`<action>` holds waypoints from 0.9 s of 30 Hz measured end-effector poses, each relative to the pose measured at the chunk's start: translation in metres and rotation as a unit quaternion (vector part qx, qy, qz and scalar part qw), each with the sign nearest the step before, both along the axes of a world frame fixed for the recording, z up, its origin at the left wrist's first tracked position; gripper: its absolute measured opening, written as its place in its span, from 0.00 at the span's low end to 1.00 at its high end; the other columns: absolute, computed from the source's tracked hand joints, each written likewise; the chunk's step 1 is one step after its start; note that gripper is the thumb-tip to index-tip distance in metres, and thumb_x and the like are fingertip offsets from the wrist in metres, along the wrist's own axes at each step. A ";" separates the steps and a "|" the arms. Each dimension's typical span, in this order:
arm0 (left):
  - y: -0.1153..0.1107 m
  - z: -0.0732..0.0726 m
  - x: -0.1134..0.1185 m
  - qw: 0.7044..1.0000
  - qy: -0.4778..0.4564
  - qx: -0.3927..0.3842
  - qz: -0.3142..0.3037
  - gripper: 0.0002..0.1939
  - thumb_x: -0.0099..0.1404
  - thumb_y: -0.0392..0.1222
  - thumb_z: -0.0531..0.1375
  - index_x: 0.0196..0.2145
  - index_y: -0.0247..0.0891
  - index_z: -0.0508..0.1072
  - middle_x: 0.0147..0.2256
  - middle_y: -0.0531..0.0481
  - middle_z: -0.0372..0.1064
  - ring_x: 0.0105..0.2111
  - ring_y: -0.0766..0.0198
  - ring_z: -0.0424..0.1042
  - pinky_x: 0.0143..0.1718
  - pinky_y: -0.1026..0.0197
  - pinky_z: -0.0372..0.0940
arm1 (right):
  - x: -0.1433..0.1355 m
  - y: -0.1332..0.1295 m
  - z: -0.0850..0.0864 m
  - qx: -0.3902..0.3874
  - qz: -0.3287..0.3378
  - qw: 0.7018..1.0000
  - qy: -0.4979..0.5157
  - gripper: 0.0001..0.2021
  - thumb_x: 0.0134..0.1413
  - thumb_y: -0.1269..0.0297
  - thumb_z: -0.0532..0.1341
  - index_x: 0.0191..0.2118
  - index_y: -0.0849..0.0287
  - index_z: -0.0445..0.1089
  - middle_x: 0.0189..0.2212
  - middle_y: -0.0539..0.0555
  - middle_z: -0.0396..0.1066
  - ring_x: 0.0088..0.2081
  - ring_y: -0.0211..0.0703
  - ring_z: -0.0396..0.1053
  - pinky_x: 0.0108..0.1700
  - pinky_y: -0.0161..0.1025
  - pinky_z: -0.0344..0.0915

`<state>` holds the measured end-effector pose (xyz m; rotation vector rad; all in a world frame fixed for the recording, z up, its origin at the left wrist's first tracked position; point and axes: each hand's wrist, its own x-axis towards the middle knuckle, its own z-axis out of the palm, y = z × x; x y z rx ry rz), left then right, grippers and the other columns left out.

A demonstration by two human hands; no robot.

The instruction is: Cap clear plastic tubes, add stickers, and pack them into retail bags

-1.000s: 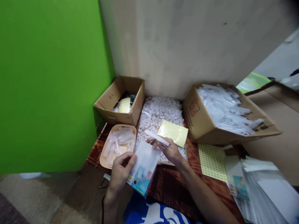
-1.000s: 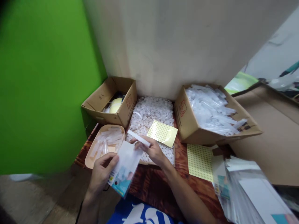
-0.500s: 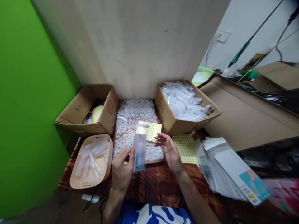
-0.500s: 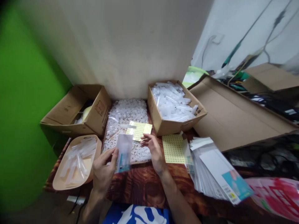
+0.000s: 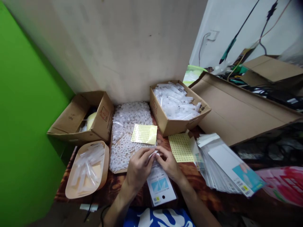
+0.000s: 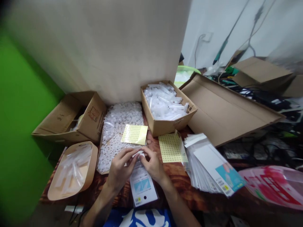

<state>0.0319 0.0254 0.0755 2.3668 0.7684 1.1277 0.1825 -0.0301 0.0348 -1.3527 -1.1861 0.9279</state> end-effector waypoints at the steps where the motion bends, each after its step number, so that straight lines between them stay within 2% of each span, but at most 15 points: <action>1: 0.003 -0.001 0.003 1.000 -0.009 -0.018 -0.003 0.08 0.68 0.33 0.61 0.44 0.38 0.77 0.39 0.46 0.76 0.38 0.62 0.77 0.39 0.62 0.74 | 0.000 -0.002 0.001 0.008 0.001 1.000 -0.018 0.12 0.63 0.63 0.58 0.48 0.59 0.75 0.34 0.53 0.76 0.36 0.45 0.74 0.38 0.37 0.68; 5: 0.009 -0.005 0.011 0.996 -0.037 -0.080 -0.026 0.05 0.68 0.33 0.62 0.40 0.38 0.78 0.36 0.48 0.74 0.32 0.66 0.74 0.31 0.67 0.71 | -0.002 -0.009 0.007 0.034 0.000 0.995 -0.089 0.12 0.67 0.65 0.55 0.42 0.58 0.76 0.31 0.52 0.76 0.33 0.44 0.73 0.35 0.36 0.66; 10: 0.012 -0.010 0.005 0.994 -0.028 -0.083 -0.072 0.06 0.69 0.33 0.61 0.41 0.38 0.78 0.37 0.48 0.72 0.37 0.65 0.74 0.39 0.64 0.70 | 0.000 -0.012 0.001 0.087 -0.008 0.984 -0.153 0.11 0.66 0.69 0.55 0.35 0.59 0.74 0.29 0.52 0.75 0.29 0.41 0.73 0.32 0.34 0.63; 18: 0.016 0.005 -0.004 0.967 -0.001 -0.244 -0.075 0.07 0.70 0.38 0.59 0.34 0.37 0.75 0.35 0.49 0.70 0.36 0.65 0.71 0.34 0.65 0.66 | 0.005 -0.001 -0.001 0.225 0.038 0.924 -0.308 0.14 0.67 0.72 0.52 0.31 0.60 0.71 0.23 0.52 0.69 0.24 0.40 0.66 0.30 0.37 0.58; 22: 0.019 0.004 -0.010 0.966 0.002 -0.242 -0.087 0.06 0.70 0.38 0.60 0.37 0.38 0.77 0.36 0.48 0.71 0.37 0.64 0.72 0.37 0.64 0.67 | 0.003 0.000 0.001 0.237 0.029 0.921 -0.308 0.14 0.67 0.72 0.52 0.31 0.60 0.70 0.22 0.52 0.69 0.24 0.40 0.66 0.29 0.36 0.59; 25: 0.019 0.000 -0.014 0.974 -0.005 -0.207 -0.088 0.05 0.69 0.38 0.61 0.38 0.39 0.78 0.37 0.48 0.72 0.39 0.63 0.72 0.40 0.62 0.67 | 0.004 -0.001 0.000 0.231 0.035 0.926 -0.297 0.12 0.67 0.72 0.52 0.35 0.60 0.71 0.25 0.53 0.71 0.26 0.41 0.69 0.31 0.36 0.61; 27: 0.018 -0.001 -0.014 0.981 -0.003 -0.174 -0.086 0.05 0.70 0.37 0.60 0.38 0.39 0.77 0.36 0.47 0.72 0.39 0.63 0.72 0.41 0.62 0.68 | 0.004 -0.001 0.000 0.233 0.036 0.923 -0.306 0.12 0.66 0.73 0.52 0.34 0.59 0.71 0.24 0.52 0.70 0.26 0.41 0.68 0.31 0.36 0.61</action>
